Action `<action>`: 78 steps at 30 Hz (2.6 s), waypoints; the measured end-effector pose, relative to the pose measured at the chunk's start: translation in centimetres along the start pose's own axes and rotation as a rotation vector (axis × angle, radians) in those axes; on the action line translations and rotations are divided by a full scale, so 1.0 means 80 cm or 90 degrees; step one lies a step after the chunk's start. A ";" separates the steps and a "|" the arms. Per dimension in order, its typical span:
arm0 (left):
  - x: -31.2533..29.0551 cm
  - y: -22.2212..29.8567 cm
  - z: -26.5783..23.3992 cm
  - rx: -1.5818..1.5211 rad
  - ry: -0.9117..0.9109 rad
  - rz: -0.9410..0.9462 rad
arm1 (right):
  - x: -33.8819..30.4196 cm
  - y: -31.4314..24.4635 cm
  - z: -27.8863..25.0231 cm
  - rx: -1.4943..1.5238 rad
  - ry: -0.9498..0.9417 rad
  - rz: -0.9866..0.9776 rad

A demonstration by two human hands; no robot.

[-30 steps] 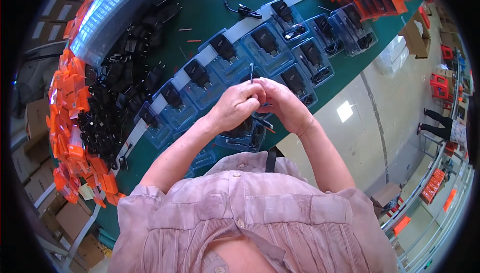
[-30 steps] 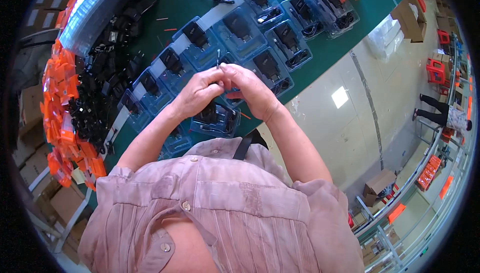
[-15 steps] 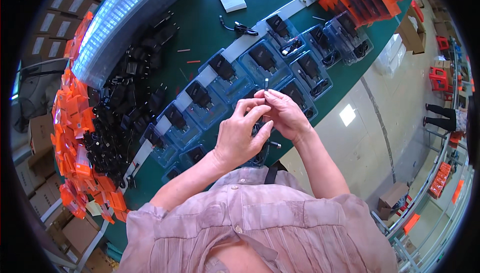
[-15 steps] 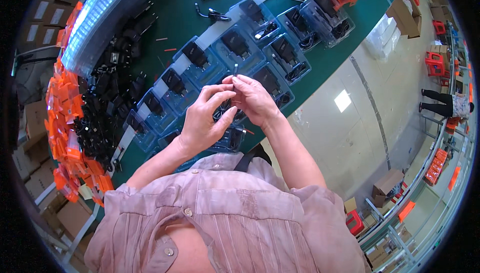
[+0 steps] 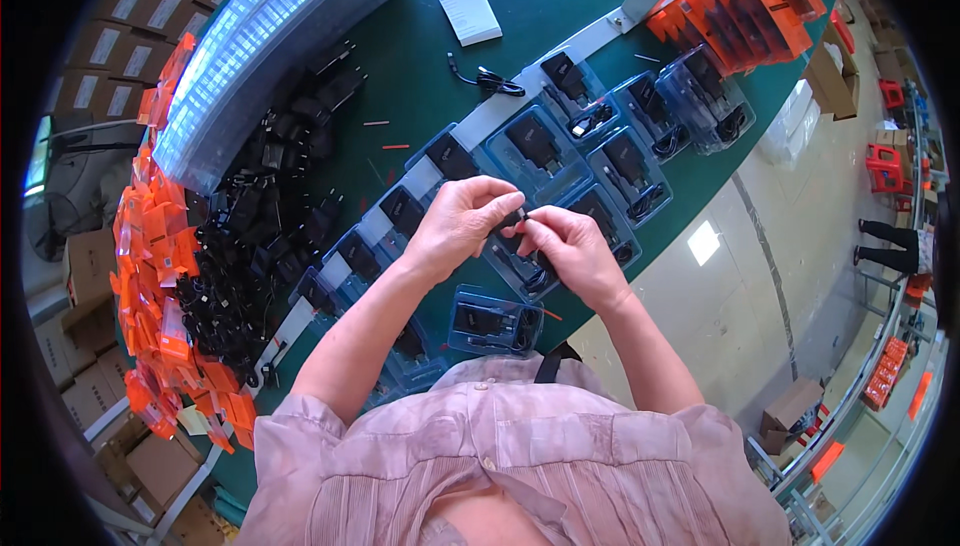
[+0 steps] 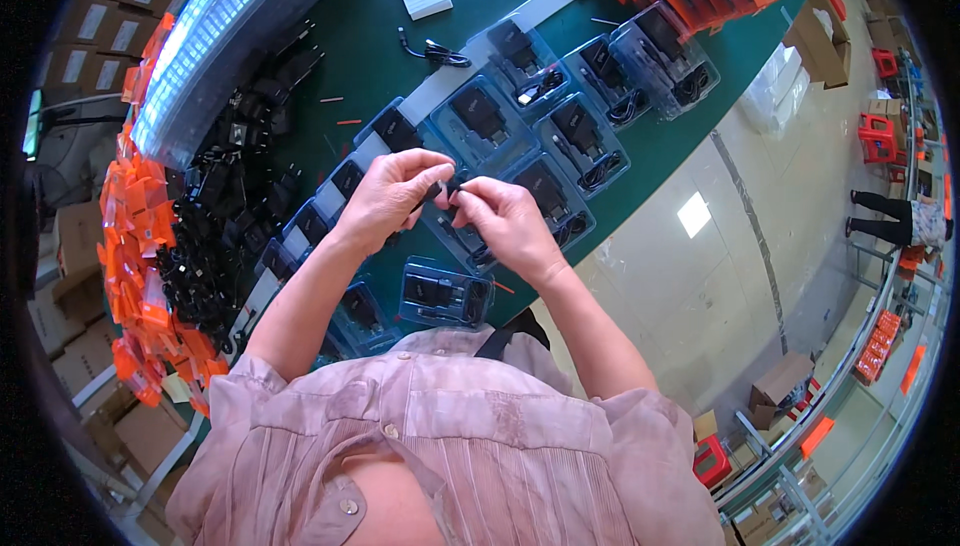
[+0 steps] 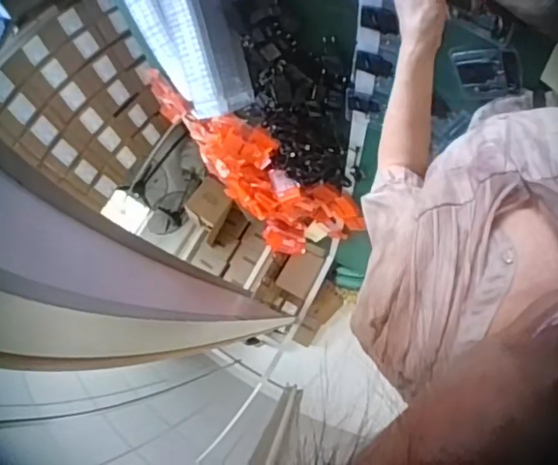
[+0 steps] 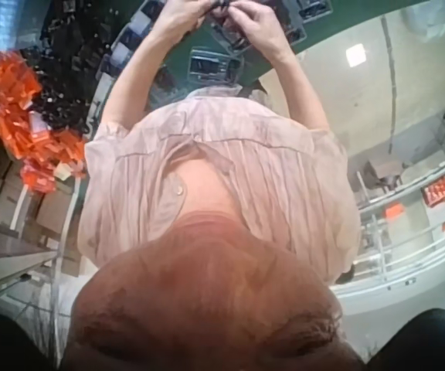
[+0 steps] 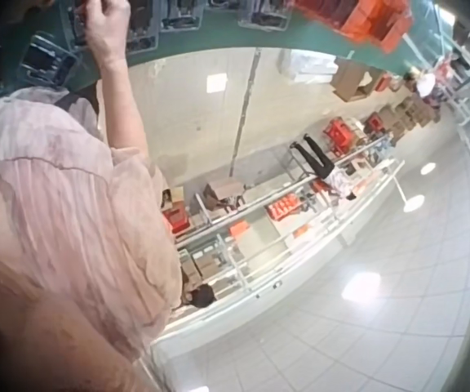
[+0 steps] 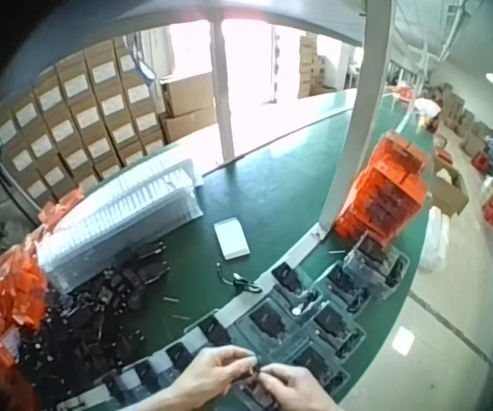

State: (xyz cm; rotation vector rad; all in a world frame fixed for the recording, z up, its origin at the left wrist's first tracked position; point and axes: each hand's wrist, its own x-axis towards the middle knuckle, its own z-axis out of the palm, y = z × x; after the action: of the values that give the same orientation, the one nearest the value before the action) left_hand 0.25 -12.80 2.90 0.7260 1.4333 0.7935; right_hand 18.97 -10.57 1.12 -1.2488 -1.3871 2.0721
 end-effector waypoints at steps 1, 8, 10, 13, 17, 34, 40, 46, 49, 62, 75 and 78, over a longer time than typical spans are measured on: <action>0.006 -0.002 -0.002 -0.007 -0.069 -0.017 | -0.001 -0.005 0.006 -0.203 0.027 -0.080; 0.033 -0.007 -0.016 -0.133 -0.082 -0.026 | 0.014 0.007 -0.011 -0.191 0.151 -0.094; 0.037 -0.006 -0.021 -0.082 -0.058 0.007 | 0.024 0.005 -0.012 -0.235 0.186 -0.097; 0.050 -0.019 -0.032 0.375 0.154 0.427 | 0.037 -0.001 -0.009 -0.368 0.273 -0.073; 0.034 -0.008 -0.041 0.800 0.170 0.484 | 0.049 0.003 -0.010 -0.508 0.307 -0.095; 0.058 -0.002 -0.026 1.086 -0.069 0.305 | 0.066 0.000 0.002 -0.580 0.298 -0.018; 0.056 0.009 -0.020 1.062 -0.089 0.290 | 0.070 -0.008 0.009 -0.606 0.304 -0.002; 0.065 0.005 -0.017 1.062 -0.078 0.288 | 0.071 0.000 0.017 -0.586 0.327 -0.038; 0.064 0.012 -0.014 1.048 -0.087 0.260 | 0.066 0.001 0.021 -0.593 0.375 -0.100; 0.065 0.001 -0.004 1.069 -0.057 0.308 | 0.063 0.009 0.020 -0.653 0.426 -0.067; 0.067 0.002 -0.005 1.043 -0.069 0.288 | 0.040 0.014 0.013 -0.705 0.448 -0.102; 0.066 0.000 -0.005 1.043 -0.070 0.285 | 0.043 0.010 0.017 -0.706 0.442 -0.079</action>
State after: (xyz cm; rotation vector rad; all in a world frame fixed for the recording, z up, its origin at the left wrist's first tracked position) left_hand -0.28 -8.44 -0.04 2.3084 1.6388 -0.3346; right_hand 16.14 -9.32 -1.04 -1.9007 -2.1537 0.5131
